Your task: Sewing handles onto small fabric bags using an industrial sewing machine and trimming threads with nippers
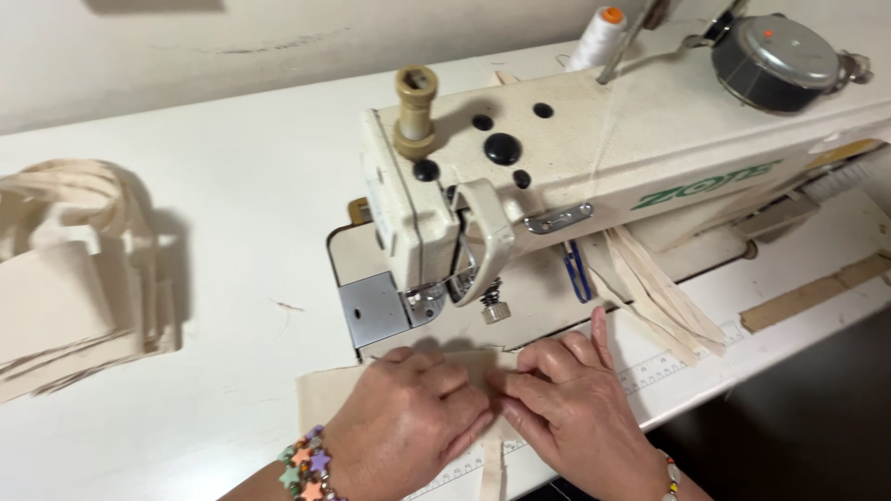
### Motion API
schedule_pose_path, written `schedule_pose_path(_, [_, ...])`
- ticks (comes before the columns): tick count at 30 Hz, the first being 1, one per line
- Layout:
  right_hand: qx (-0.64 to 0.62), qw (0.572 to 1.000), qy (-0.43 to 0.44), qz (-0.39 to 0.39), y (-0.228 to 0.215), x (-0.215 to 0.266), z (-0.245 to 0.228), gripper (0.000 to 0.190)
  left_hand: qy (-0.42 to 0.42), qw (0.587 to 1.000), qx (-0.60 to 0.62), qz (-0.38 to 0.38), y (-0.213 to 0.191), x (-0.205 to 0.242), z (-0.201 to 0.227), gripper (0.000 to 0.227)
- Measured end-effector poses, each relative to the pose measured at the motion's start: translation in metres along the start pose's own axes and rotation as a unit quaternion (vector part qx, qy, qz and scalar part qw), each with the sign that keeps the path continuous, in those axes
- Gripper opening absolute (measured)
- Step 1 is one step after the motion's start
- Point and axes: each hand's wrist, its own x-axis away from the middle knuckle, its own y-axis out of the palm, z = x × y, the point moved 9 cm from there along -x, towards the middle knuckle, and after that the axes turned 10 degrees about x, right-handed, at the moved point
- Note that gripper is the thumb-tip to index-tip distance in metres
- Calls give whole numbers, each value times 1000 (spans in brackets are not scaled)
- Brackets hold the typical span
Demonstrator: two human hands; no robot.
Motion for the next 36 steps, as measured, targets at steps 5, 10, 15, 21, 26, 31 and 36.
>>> schedule_pose_path(5, [-1, 1000, -7, 24, -2, 1, -1, 19, -219, 962, -166, -6, -17, 36, -15, 19])
schedule_pose_path(10, [-9, 1000, -2, 26, 0, 5, -4, 16, -256, 882, -391, 63, 22, 84, 5, 69])
schedule_pose_path(15, [-6, 997, -46, -64, 23, 24, -26, 35, -335, 873, -335, 114, 9, 92, -1, 78])
schedule_pose_path(21, [63, 989, -116, -61, 39, 47, -78, 44, -386, 859, -337, -23, 35, 120, -32, 97])
schedule_pose_path(26, [45, 987, -41, 149, -2, 40, -99, 25, -267, 867, -420, -25, 26, 109, -25, 107])
schedule_pose_path(31, [-97, 987, -131, 1, 12, 19, -73, 15, -199, 926, -316, -56, 12, 96, -23, 103])
schedule_pose_path(36, [-104, 993, -32, -50, 12, -56, -29, 20, -122, 936, -321, -77, 21, 92, -19, 105])
